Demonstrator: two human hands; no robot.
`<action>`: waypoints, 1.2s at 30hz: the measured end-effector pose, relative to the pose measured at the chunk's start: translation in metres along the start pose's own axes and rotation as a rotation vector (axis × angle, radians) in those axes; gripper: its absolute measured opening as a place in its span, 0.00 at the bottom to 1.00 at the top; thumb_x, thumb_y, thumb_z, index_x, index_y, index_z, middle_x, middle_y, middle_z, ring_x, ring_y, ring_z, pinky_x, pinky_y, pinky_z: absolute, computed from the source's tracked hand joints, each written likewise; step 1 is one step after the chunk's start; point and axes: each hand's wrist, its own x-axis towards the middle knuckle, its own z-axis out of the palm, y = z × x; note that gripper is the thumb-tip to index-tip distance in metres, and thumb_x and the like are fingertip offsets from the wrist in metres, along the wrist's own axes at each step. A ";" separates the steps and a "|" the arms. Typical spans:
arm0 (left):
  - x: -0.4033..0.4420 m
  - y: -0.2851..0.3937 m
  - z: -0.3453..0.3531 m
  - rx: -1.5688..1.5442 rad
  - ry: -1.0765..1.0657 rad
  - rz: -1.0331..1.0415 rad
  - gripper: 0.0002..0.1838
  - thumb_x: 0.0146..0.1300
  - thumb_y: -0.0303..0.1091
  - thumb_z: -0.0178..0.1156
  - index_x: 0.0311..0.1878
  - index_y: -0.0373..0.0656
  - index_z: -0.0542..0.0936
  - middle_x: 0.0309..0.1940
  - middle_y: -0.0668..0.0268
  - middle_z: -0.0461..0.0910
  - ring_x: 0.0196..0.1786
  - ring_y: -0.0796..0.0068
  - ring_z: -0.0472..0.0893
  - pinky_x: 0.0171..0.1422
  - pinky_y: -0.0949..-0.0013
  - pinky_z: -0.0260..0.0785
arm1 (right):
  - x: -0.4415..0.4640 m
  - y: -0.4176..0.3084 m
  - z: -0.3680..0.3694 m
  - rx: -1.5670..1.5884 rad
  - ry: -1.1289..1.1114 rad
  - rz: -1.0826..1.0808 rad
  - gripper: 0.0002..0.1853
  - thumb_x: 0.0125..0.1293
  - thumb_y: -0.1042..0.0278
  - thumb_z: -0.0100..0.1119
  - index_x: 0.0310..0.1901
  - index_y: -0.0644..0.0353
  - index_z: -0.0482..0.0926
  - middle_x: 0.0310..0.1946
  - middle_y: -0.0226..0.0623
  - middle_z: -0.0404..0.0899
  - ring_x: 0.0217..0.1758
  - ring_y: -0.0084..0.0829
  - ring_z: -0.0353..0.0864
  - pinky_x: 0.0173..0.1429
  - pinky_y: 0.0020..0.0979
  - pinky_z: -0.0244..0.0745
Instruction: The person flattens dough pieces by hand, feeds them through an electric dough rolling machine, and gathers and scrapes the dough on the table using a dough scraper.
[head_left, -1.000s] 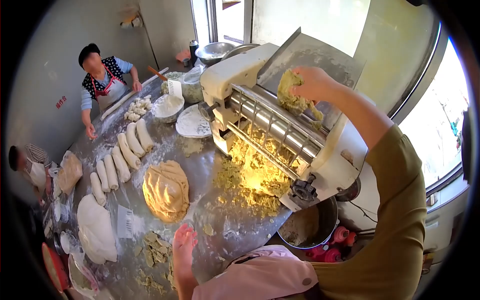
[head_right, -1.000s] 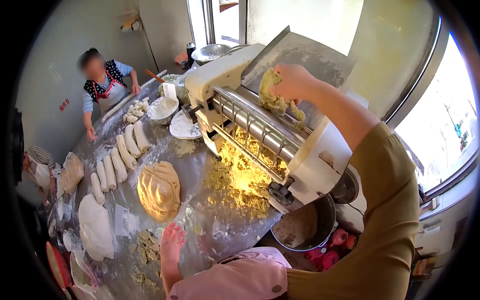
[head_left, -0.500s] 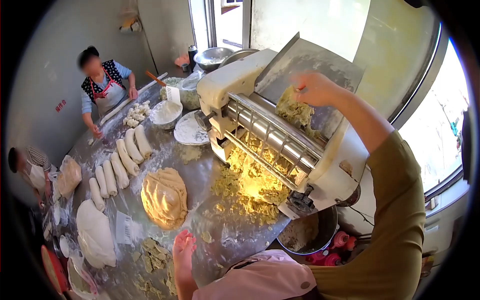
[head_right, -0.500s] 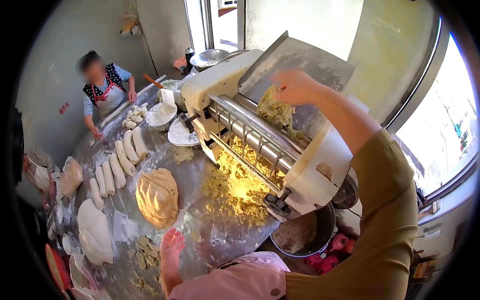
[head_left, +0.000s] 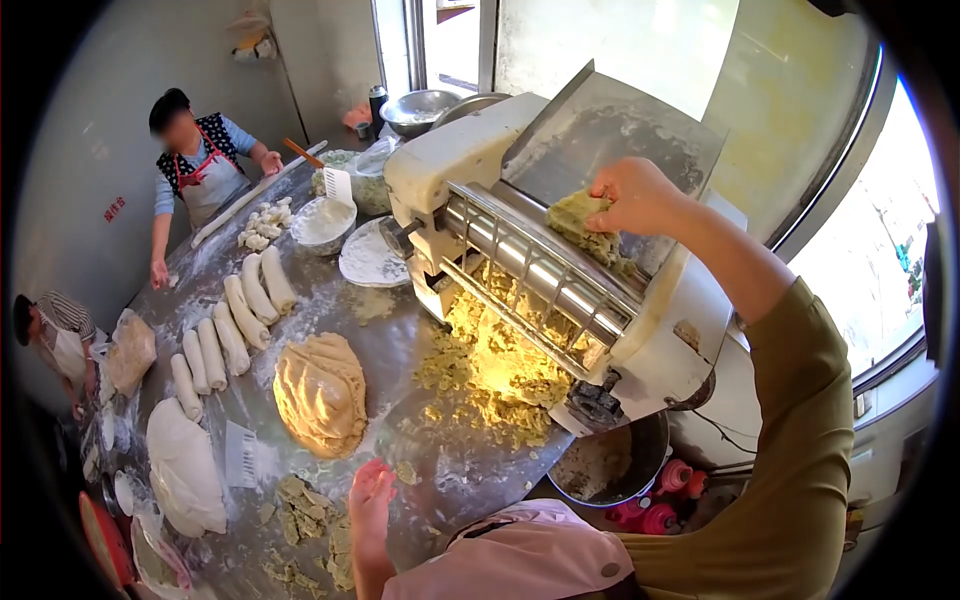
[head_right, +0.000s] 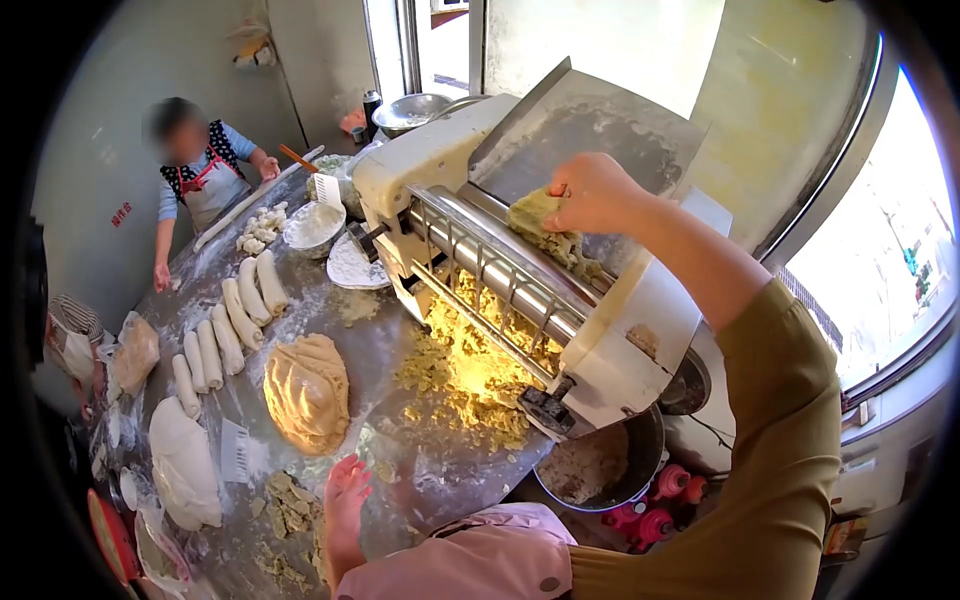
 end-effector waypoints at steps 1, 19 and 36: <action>0.001 0.000 0.003 0.015 -0.003 0.000 0.21 0.67 0.37 0.59 0.61 0.47 0.70 0.52 0.71 0.74 0.51 0.75 0.75 0.52 0.70 0.67 | 0.001 -0.003 0.002 -0.014 0.002 -0.006 0.28 0.46 0.47 0.72 0.43 0.62 0.83 0.35 0.42 0.83 0.40 0.40 0.82 0.47 0.34 0.75; 0.009 -0.012 -0.013 0.099 0.065 0.040 0.21 0.67 0.38 0.60 0.61 0.44 0.70 0.52 0.70 0.74 0.51 0.75 0.75 0.52 0.69 0.67 | 0.056 -0.025 0.050 -0.154 0.076 -0.262 0.14 0.60 0.58 0.56 0.30 0.63 0.80 0.29 0.47 0.81 0.38 0.48 0.81 0.44 0.44 0.76; -0.015 -0.014 -0.023 0.133 0.130 0.177 0.17 0.67 0.30 0.58 0.57 0.39 0.72 0.47 0.69 0.75 0.49 0.80 0.74 0.53 0.75 0.67 | -0.001 0.001 0.018 -0.233 -0.101 -0.099 0.09 0.52 0.73 0.53 0.31 0.60 0.83 0.23 0.49 0.76 0.26 0.47 0.74 0.32 0.40 0.69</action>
